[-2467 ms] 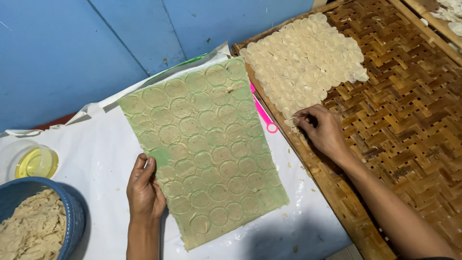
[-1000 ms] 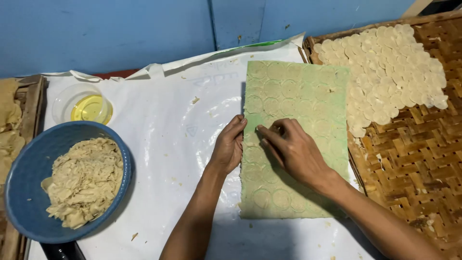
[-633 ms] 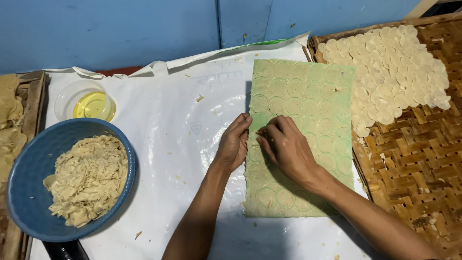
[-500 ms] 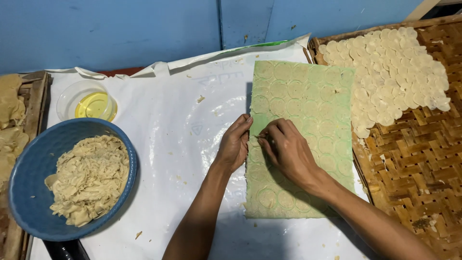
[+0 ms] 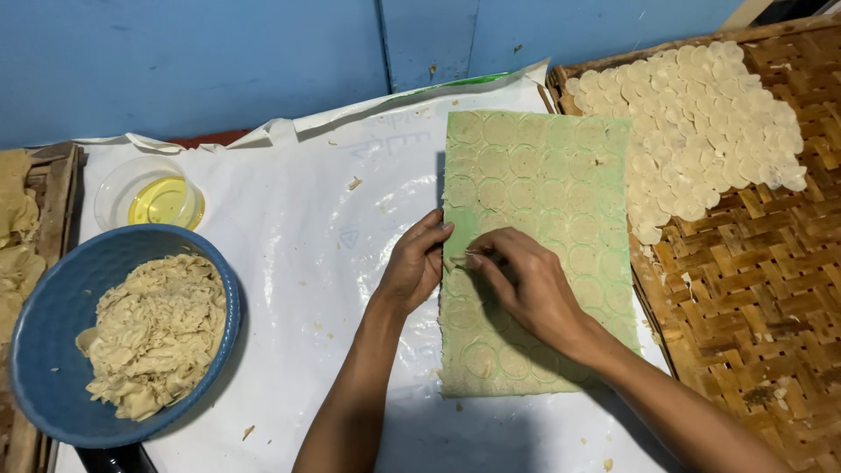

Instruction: Peeling small circular pieces of dough from a green sheet and placing them onto a woven tray for drying.

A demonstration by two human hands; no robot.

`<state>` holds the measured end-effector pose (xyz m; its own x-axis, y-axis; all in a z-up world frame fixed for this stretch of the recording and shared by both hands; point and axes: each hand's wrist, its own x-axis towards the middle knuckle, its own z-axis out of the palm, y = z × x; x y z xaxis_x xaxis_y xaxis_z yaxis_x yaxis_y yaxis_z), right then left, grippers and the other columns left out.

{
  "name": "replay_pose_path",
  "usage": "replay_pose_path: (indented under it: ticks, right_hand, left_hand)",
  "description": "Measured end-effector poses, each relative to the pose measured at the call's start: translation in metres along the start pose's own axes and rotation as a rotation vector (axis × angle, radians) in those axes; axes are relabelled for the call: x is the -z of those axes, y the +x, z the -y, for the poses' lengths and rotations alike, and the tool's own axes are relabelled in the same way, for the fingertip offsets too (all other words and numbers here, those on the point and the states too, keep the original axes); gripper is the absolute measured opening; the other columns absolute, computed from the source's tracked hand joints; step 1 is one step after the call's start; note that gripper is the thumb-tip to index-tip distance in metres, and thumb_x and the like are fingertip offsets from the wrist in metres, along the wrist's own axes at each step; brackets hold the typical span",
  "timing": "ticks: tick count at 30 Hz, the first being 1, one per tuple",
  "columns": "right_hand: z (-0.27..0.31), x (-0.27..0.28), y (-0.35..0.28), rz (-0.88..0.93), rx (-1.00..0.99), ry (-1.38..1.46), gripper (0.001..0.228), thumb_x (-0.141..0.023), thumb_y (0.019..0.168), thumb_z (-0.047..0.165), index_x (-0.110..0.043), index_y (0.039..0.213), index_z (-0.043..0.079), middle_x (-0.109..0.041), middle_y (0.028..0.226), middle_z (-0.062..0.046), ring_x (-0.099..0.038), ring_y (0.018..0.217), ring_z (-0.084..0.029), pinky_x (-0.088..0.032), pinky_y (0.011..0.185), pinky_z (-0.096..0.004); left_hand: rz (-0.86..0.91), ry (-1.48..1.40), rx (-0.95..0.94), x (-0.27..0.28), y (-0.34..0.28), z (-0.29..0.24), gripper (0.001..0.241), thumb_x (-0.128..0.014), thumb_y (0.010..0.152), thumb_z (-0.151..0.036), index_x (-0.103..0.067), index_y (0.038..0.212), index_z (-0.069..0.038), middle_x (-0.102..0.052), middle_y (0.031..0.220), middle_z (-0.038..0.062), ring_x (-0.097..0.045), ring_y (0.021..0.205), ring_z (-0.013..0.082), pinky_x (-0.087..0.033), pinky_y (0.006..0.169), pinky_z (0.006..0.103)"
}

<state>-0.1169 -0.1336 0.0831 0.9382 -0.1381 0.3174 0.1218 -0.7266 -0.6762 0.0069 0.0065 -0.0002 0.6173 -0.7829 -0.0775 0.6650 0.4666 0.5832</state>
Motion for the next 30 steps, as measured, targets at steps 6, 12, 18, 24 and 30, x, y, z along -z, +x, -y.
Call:
replay_pose_path:
  ticks: [6,12,18,24,30]
  right_hand:
    - [-0.014,0.017,-0.017,-0.050,-0.278,0.139,0.018,-0.069,0.095,0.012,-0.073,0.110,0.002,-0.080,0.090,-0.009,-0.077,0.080,-0.014,-0.060,0.066,-0.029]
    - [-0.056,0.051,-0.066,-0.248,-0.411,0.116,0.019,-0.069,0.097,0.014,-0.072,0.112,0.002,-0.078,0.094,-0.008,-0.073,0.082,-0.010,-0.059,0.071,-0.027]
    - [-0.101,0.097,-0.110,-0.339,-0.584,-0.175,0.025,-0.071,0.097,0.021,-0.073,0.113,0.002,-0.077,0.096,-0.012,-0.072,0.083,-0.018,-0.056,0.074,-0.033]
    - [-0.166,0.113,-0.105,-0.346,-0.398,-0.350,0.026,-0.074,0.095,0.024,-0.076,0.111,0.004,-0.077,0.105,-0.015,-0.073,0.093,-0.025,-0.056,0.083,-0.040]
    - [-0.191,0.111,-0.084,-0.386,-0.453,-0.333,0.025,-0.075,0.095,0.025,-0.079,0.109,0.005,-0.076,0.106,-0.017,-0.073,0.089,-0.029,-0.058,0.081,-0.044]
  left_hand:
    - [0.066,0.217,0.129,0.006,-0.004,-0.007,0.053,-0.053,0.098,0.003,-0.042,0.150,0.004,-0.065,0.125,0.016,-0.068,0.107,0.0185,-0.056,0.096,0.0316]
    - [0.070,0.263,0.148,0.005,0.000,-0.007,0.060,-0.052,0.098,0.004,-0.040,0.157,0.000,-0.066,0.121,0.019,-0.067,0.099,0.0198,-0.056,0.087,0.0330]
    - [0.023,0.202,0.155,-0.007,-0.002,-0.011,0.061,-0.049,0.092,0.006,-0.040,0.152,0.002,-0.062,0.131,0.017,-0.066,0.111,0.0218,-0.055,0.100,0.0361]
    - [0.005,0.171,0.154,-0.002,0.000,-0.007,0.061,-0.049,0.090,0.007,-0.041,0.151,0.003,-0.060,0.135,0.018,-0.064,0.118,0.0239,-0.052,0.104,0.0363]
    - [-0.018,0.176,0.152,-0.010,0.000,-0.008,0.061,-0.048,0.091,0.007,-0.041,0.152,0.002,-0.061,0.134,0.017,-0.064,0.116,0.0232,-0.052,0.102,0.0360]
